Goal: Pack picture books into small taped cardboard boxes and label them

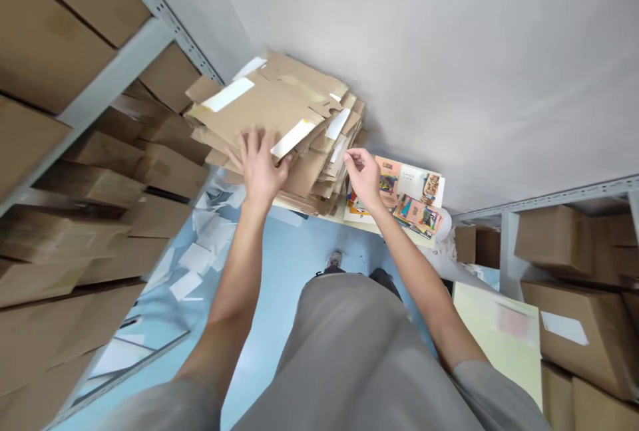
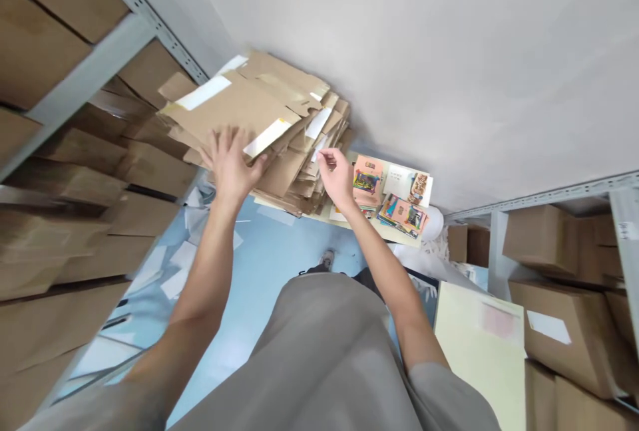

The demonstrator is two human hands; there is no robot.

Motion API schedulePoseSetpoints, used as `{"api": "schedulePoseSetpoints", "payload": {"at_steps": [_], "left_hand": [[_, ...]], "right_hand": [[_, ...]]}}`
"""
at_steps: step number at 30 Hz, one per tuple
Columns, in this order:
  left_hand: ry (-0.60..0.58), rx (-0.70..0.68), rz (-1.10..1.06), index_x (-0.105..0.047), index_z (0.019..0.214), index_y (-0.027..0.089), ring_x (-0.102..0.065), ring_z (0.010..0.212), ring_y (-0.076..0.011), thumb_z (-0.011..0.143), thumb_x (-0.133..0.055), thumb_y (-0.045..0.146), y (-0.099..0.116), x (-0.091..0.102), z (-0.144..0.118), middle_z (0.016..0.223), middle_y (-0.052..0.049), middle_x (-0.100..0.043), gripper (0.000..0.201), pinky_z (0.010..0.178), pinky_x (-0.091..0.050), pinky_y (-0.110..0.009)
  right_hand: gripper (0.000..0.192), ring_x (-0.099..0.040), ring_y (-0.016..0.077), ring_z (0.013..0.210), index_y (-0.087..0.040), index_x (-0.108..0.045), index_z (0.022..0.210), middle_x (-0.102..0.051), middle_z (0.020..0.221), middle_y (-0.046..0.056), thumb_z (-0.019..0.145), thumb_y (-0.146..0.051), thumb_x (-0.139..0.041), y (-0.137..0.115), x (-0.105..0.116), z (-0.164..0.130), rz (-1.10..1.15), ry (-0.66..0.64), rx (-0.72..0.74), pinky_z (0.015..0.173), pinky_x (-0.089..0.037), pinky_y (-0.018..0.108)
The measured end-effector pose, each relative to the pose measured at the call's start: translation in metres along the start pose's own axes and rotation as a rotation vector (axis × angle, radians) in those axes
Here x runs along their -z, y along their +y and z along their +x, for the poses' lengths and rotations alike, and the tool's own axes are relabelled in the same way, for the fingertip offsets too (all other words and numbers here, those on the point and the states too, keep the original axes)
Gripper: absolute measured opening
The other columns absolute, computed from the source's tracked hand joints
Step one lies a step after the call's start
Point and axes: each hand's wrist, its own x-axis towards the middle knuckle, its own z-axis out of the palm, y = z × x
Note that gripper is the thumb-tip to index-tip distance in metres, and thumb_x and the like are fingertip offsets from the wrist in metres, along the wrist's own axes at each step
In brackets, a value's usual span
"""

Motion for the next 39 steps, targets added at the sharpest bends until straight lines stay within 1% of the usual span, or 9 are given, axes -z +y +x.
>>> {"api": "schedulePoseSetpoints", "payload": {"at_steps": [5,10,14,18,21,26,29,33,39], "left_hand": [[0.002,-0.049,-0.167,-0.073,0.159,0.028,-0.029,0.182,-0.0408,0.104,-0.07,0.053,-0.016,-0.003,-0.001,0.181,-0.014,-0.057,0.061,0.15,-0.01,-0.07],[0.169,-0.158,-0.217,-0.07,0.163,0.027,-0.04,0.178,-0.0355,0.117,-0.055,0.055,0.006,0.034,0.007,0.179,-0.009,-0.061,0.057,0.15,-0.025,-0.062],[0.153,-0.375,-0.294,-0.071,0.164,0.031,-0.053,0.171,-0.0307,0.118,-0.057,0.053,0.055,0.068,0.012,0.175,-0.004,-0.065,0.052,0.149,-0.034,-0.052],[-0.137,-0.534,-0.4,-0.075,0.159,0.042,-0.054,0.17,-0.0305,0.114,-0.065,0.052,0.124,0.061,0.008,0.169,0.003,-0.07,0.047,0.149,-0.035,-0.052],[-0.415,-0.687,-0.47,-0.077,0.157,0.041,-0.057,0.167,-0.0311,0.114,-0.063,0.05,0.176,0.02,-0.005,0.165,0.003,-0.073,0.046,0.147,-0.036,-0.06],[-0.843,-0.918,-0.606,-0.08,0.152,0.037,-0.067,0.159,-0.0329,0.115,-0.061,0.05,0.261,-0.09,-0.07,0.161,-0.003,-0.077,0.043,0.14,-0.047,-0.062],[-1.073,-0.839,-0.735,-0.077,0.153,0.031,-0.071,0.153,-0.0348,0.112,-0.069,0.055,0.301,-0.161,-0.152,0.161,-0.01,-0.076,0.048,0.131,-0.057,-0.057],[-1.337,-0.536,-0.81,-0.065,0.16,0.03,-0.075,0.145,-0.0337,0.097,-0.092,0.055,0.333,-0.238,-0.29,0.162,-0.017,-0.071,0.074,0.119,-0.065,-0.045],[-1.698,-0.364,-0.66,-0.075,0.123,0.022,-0.08,0.132,-0.0296,0.097,-0.09,0.054,0.367,-0.299,-0.475,0.13,-0.014,-0.084,0.044,0.122,-0.062,-0.044]], "right_hand": [[0.047,-0.077,0.0242,0.104,-0.026,-0.076,0.107,-0.083,0.108,0.007,0.106,-0.072,-0.067,-0.009,-0.027,-0.001,-0.017,-0.054,-0.038,0.102,-0.062,0.036],[0.046,-0.077,0.0246,0.107,-0.025,-0.077,0.112,-0.082,0.111,0.008,0.108,-0.07,-0.068,-0.016,-0.019,0.005,0.014,0.0,0.014,0.103,-0.064,0.039],[0.058,-0.072,0.0284,0.134,-0.029,-0.068,0.152,-0.074,0.146,0.014,0.111,-0.07,-0.069,-0.033,0.027,0.01,-0.079,0.205,0.178,0.115,-0.063,0.048],[0.078,-0.059,0.0354,0.159,-0.034,-0.05,0.175,-0.057,0.171,0.015,0.11,-0.071,-0.071,-0.058,0.117,-0.015,-0.351,0.511,0.38,0.122,-0.059,0.062],[0.059,-0.069,0.0346,0.149,-0.031,-0.068,0.16,-0.07,0.156,0.014,0.114,-0.068,-0.064,-0.071,0.193,-0.07,-0.557,0.676,0.344,0.118,-0.063,0.06],[0.054,-0.083,0.0263,0.093,-0.025,-0.088,0.114,-0.086,0.106,0.01,0.116,-0.07,-0.059,-0.074,0.291,-0.219,-0.803,0.91,-0.022,0.091,-0.069,0.043],[0.061,-0.08,0.0255,0.077,-0.023,-0.088,0.103,-0.088,0.097,0.011,0.112,-0.075,-0.059,-0.071,0.325,-0.322,-0.864,1.067,-0.256,0.08,-0.066,0.04],[0.06,-0.08,0.0284,0.069,-0.023,-0.086,0.095,-0.084,0.08,0.011,0.108,-0.076,-0.06,-0.061,0.353,-0.446,-0.87,1.311,-0.572,0.073,-0.062,0.039],[0.059,-0.085,0.0311,0.074,-0.018,-0.088,0.12,-0.084,0.077,0.01,0.105,-0.065,-0.058,-0.042,0.385,-0.581,-0.69,1.536,-0.833,0.077,-0.064,0.04]]}}
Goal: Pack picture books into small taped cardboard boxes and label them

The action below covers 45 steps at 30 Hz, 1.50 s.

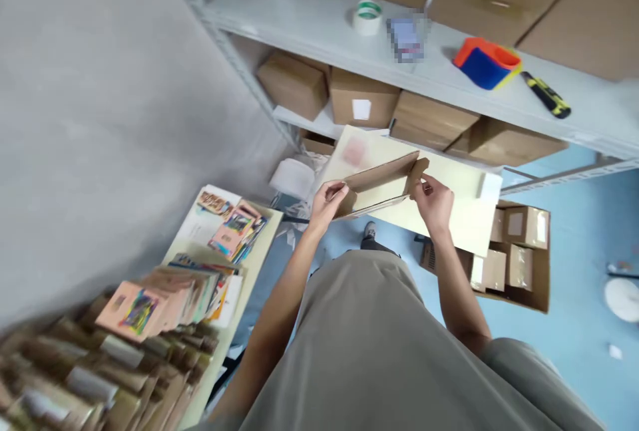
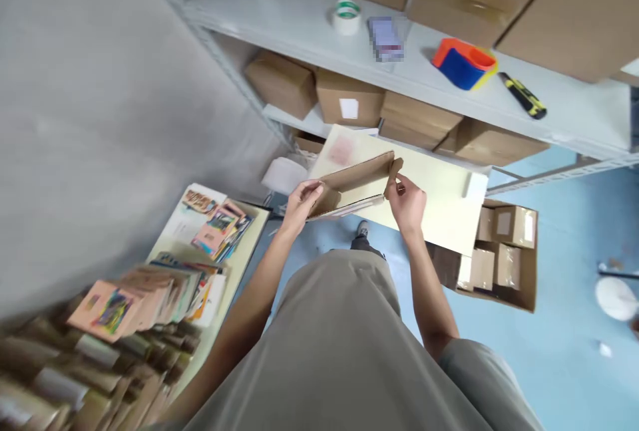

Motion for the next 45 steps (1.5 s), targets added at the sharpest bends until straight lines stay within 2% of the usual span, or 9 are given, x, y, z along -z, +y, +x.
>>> {"api": "schedulePoseSetpoints", "payload": {"at_steps": [6,12,20,24,29,34,37,41,45], "left_hand": [[-0.176,0.138,-0.014,-0.077,0.14,0.021,-0.069,0.153,-0.0352,0.087,-0.095,0.055,-0.019,-0.104,0.053,0.159,-0.017,-0.076,0.065,0.13,-0.055,-0.048],[-0.217,0.177,0.119,-0.082,0.129,0.02,-0.076,0.14,-0.0378,0.087,-0.091,0.066,-0.015,-0.142,0.09,0.14,-0.015,-0.085,0.063,0.126,-0.059,-0.053],[-0.421,0.151,0.334,-0.078,0.147,0.021,-0.08,0.132,-0.0361,0.099,-0.08,0.07,-0.007,-0.156,0.108,0.152,-0.016,-0.08,0.069,0.11,-0.068,-0.047],[-0.48,0.097,0.338,-0.079,0.15,0.021,-0.08,0.132,-0.0342,0.108,-0.064,0.075,-0.011,-0.158,0.104,0.153,-0.017,-0.078,0.069,0.115,-0.067,-0.049],[-0.504,0.01,0.421,-0.078,0.153,0.024,-0.066,0.154,-0.0344,0.111,-0.065,0.062,-0.026,-0.166,0.1,0.167,-0.017,-0.068,0.058,0.121,-0.064,-0.047],[-0.543,0.049,0.444,-0.073,0.161,0.024,-0.077,0.134,-0.029,0.111,-0.063,0.041,-0.037,-0.166,0.105,0.167,-0.016,-0.07,0.054,0.119,-0.065,-0.047],[-0.625,0.0,0.445,-0.073,0.162,0.025,-0.07,0.149,-0.0301,0.108,-0.059,0.03,-0.036,-0.154,0.111,0.167,-0.014,-0.069,0.056,0.125,-0.061,-0.047],[-0.769,-0.003,0.42,-0.068,0.167,0.029,-0.059,0.163,-0.033,0.1,-0.07,0.032,-0.031,-0.142,0.114,0.178,-0.013,-0.056,0.067,0.122,-0.064,-0.044],[-0.621,-0.054,0.523,-0.08,0.147,0.025,-0.076,0.138,-0.0316,0.104,-0.077,0.044,-0.032,-0.155,0.11,0.152,-0.015,-0.072,0.047,0.112,-0.07,-0.044]], "right_hand": [[0.061,-0.085,0.028,0.076,-0.016,-0.087,0.121,-0.086,0.085,0.011,0.107,-0.067,-0.056,0.082,0.044,0.045,0.068,0.006,-0.206,0.074,-0.065,0.036],[0.077,-0.085,0.0297,0.076,-0.01,-0.084,0.139,-0.086,0.088,0.01,0.103,-0.075,-0.061,0.134,0.065,0.07,0.195,-0.012,-0.376,0.074,-0.07,0.041],[0.086,-0.081,0.0283,0.088,-0.018,-0.086,0.142,-0.082,0.113,0.016,0.107,-0.09,-0.053,0.153,0.067,0.071,0.017,-0.079,-0.324,0.091,-0.071,0.048],[0.082,-0.077,0.0345,0.124,-0.024,-0.085,0.145,-0.073,0.138,0.019,0.109,-0.09,-0.052,0.163,0.073,0.07,0.098,-0.159,-0.306,0.098,-0.074,0.051],[0.074,-0.054,0.0401,0.165,-0.026,-0.088,0.134,-0.067,0.163,0.02,0.111,-0.086,-0.052,0.182,0.071,0.075,0.179,-0.237,-0.288,0.116,-0.068,0.056],[0.074,-0.053,0.0412,0.168,-0.026,-0.088,0.134,-0.073,0.159,0.019,0.111,-0.086,-0.054,0.191,0.065,0.076,0.268,-0.228,-0.296,0.111,-0.071,0.055],[0.076,-0.053,0.0414,0.168,-0.026,-0.086,0.142,-0.066,0.167,0.017,0.106,-0.089,-0.062,0.196,0.067,0.07,0.323,-0.277,-0.3,0.121,-0.066,0.056],[0.096,-0.058,0.0424,0.164,-0.033,-0.078,0.157,-0.048,0.184,0.011,0.08,-0.087,-0.095,0.211,0.075,0.065,0.416,-0.428,-0.285,0.136,-0.055,0.058],[0.067,-0.07,0.0389,0.149,-0.03,-0.091,0.129,-0.068,0.163,0.014,0.094,-0.086,-0.081,0.227,0.078,0.069,0.381,-0.385,-0.269,0.12,-0.068,0.056]]}}
